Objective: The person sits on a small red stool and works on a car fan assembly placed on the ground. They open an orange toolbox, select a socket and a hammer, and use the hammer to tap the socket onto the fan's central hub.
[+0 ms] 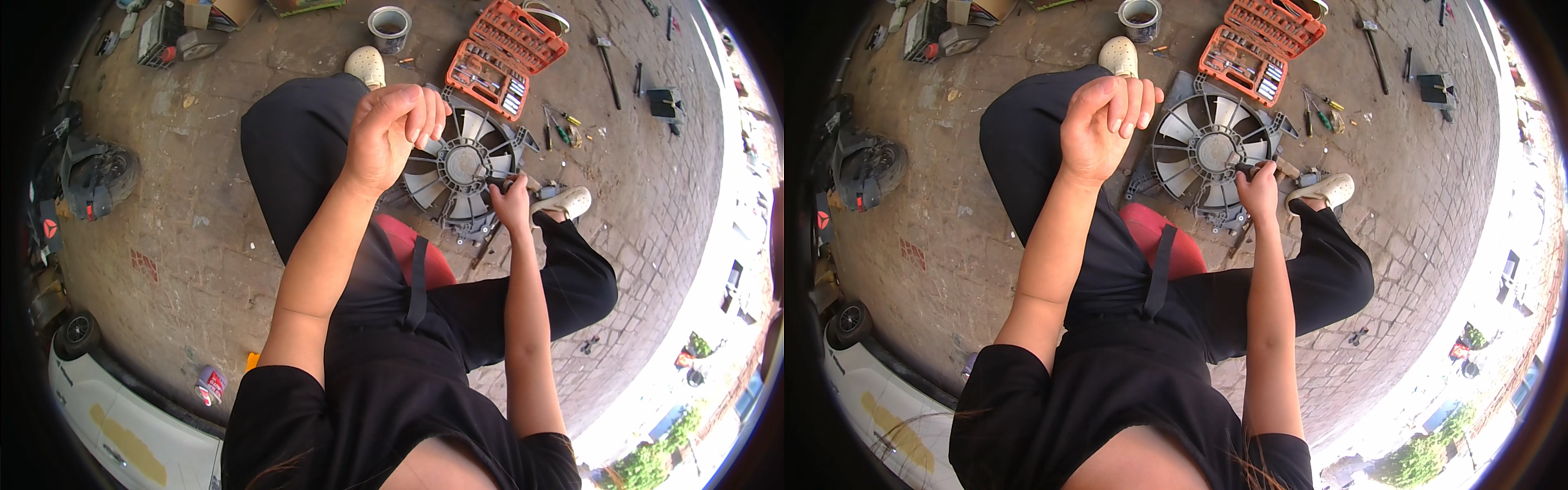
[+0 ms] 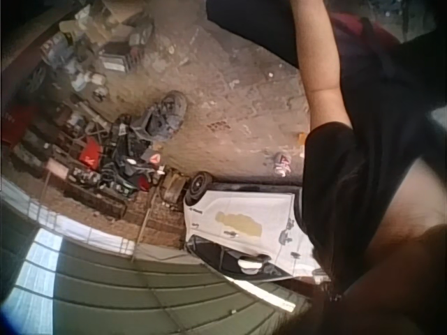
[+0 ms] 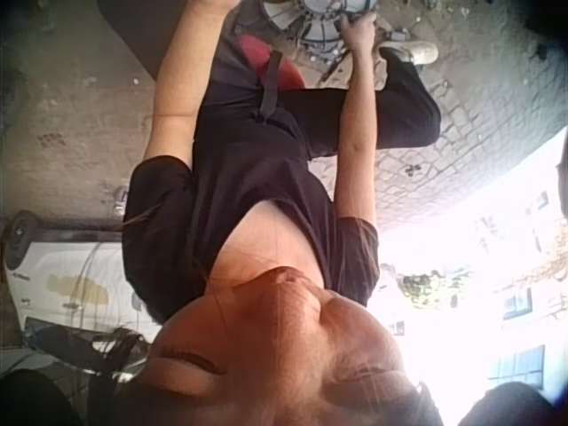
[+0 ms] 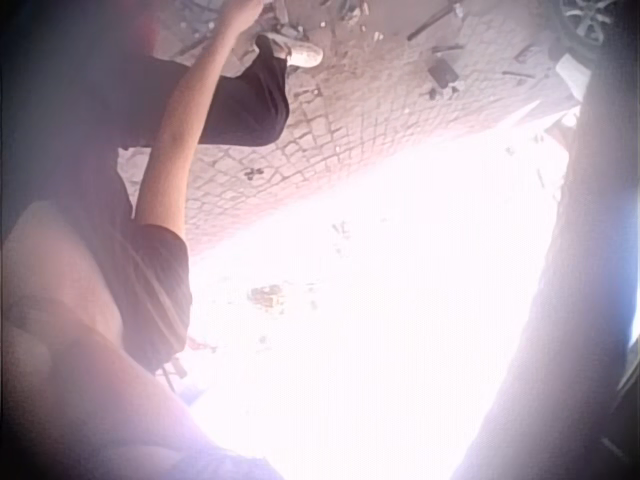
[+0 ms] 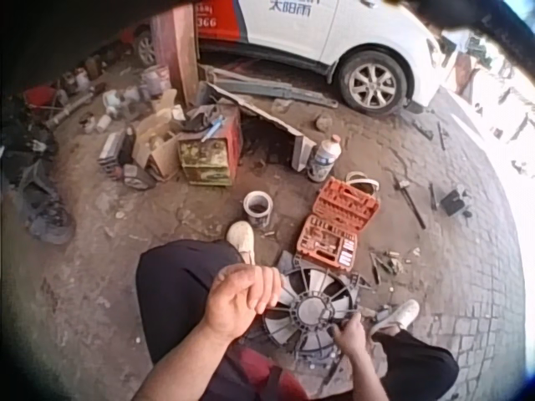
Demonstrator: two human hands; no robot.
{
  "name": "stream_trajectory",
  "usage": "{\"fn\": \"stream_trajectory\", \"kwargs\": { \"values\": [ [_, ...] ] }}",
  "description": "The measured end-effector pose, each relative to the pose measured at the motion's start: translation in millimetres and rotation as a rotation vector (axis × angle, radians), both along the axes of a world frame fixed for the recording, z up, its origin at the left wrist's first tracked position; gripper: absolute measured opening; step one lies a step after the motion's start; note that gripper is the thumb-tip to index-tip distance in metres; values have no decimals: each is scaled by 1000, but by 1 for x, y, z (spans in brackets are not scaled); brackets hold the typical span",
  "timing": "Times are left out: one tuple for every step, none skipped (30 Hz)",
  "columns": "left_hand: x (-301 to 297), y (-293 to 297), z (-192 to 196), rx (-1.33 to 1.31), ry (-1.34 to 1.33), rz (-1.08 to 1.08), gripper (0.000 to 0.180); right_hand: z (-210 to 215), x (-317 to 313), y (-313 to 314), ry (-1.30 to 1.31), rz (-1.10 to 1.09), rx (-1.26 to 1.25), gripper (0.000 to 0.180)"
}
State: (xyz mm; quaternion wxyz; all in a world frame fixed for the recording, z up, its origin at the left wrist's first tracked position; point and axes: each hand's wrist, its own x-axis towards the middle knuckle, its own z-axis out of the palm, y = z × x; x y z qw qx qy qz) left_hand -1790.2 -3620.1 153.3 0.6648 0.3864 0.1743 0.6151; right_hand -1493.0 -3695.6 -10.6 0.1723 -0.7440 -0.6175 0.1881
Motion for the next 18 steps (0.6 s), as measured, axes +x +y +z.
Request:
{"fn": "stream_trajectory", "kwargs": {
  "values": [
    [0,0,0,-3,-1,2,43,-2,6,1,55,0,-6,32],
    [0,0,0,-8,-2,6,43,0,10,2,110,2,-15,32],
    [0,0,-1,-9,-5,5,42,1,13,3,129,38,-20,32],
    [-1,0,-1,-9,-8,4,42,4,17,4,148,73,-26,32],
    [-1,0,-1,-8,-12,2,42,11,18,6,165,106,-30,32],
    [-1,-1,-1,-8,-4,4,42,29,10,8,212,84,-102,29],
    [-2,-1,-2,-8,4,7,42,30,12,9,161,112,-118,27],
    [-1,-1,-1,-5,11,8,42,33,15,10,108,137,-131,25],
    [-1,-1,-2,0,19,3,41,35,17,11,56,162,-144,23],
    [-1,-1,-3,5,27,-1,41,36,18,10,6,183,-155,22],
    [0,-1,-5,10,35,-7,41,35,20,10,-4,190,-145,22],
    [4,-2,-6,-47,64,-20,39,32,22,9,-13,197,-135,21],
    [11,-3,-7,-104,93,-35,37,30,25,8,-23,202,-125,21],
    [21,-3,-11,-157,118,-55,35,30,27,8,-28,172,-135,21],
    [33,-3,-22,-159,195,-62,20,29,26,8,-25,152,-149,21],
    [53,-2,-38,-173,310,-103,13,28,25,10,-23,136,-162,20],
    [73,0,-55,-62,634,-91,21,28,29,11,-22,127,-154,20],
    [94,-4,-81,-50,786,-88,33,28,29,11,-16,130,-146,20]
  ]
}}
